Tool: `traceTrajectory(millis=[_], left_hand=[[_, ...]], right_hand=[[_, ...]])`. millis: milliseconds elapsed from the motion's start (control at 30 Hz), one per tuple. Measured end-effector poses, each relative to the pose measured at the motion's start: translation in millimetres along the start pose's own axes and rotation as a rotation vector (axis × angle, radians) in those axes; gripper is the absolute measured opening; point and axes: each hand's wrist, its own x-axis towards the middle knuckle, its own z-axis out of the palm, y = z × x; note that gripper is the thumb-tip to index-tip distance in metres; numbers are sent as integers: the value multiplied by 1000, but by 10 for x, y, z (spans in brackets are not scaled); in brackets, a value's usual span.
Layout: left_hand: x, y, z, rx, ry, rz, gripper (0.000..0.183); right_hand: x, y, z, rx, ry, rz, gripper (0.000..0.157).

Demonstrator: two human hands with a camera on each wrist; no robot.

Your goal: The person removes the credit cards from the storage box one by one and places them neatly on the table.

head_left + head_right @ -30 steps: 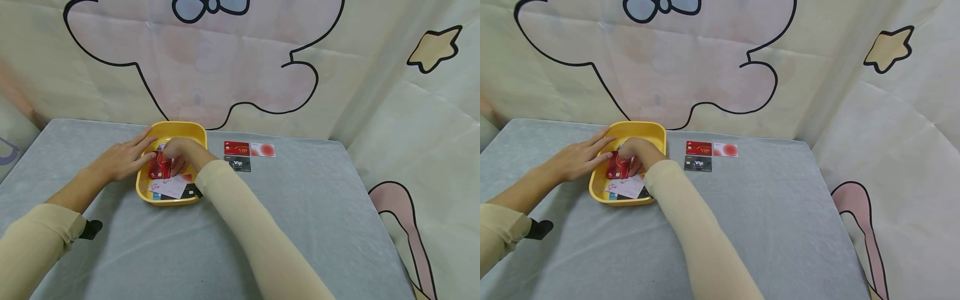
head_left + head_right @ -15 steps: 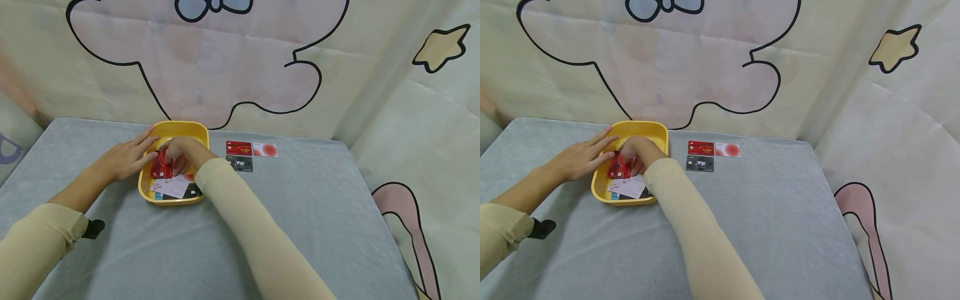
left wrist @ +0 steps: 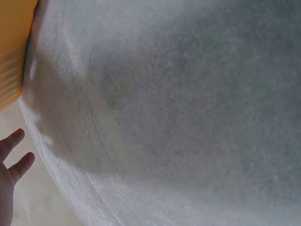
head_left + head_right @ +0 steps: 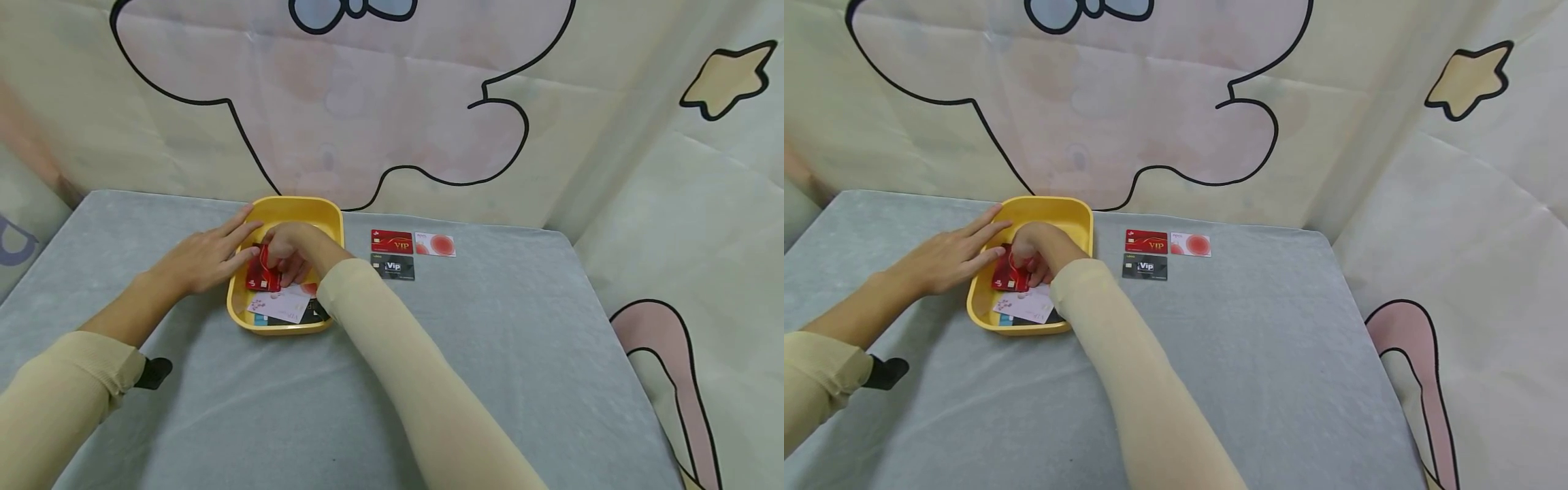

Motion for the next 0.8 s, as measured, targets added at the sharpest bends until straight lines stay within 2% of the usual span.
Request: traceTrajectory(millis=[167,433,600,733,800], left_hand=[[-3,12,-3,3,4,4,66],[-8,27,-4,9,-3,-3,66],[-8,38,9,14,-7,-9,66],[-18,50,13,14,-11,-23,66],[-22,57,12,17,-15,-28,67]], right_hand=[[5,-37,7,-49,13,28,20],[-22,-11,18,-71,51,-13,16],[-57,46,11,-97,145,-97,13],[-71,134,1,-162,224,-226,9],[-79,185,-12,-207,250,-285,12]])
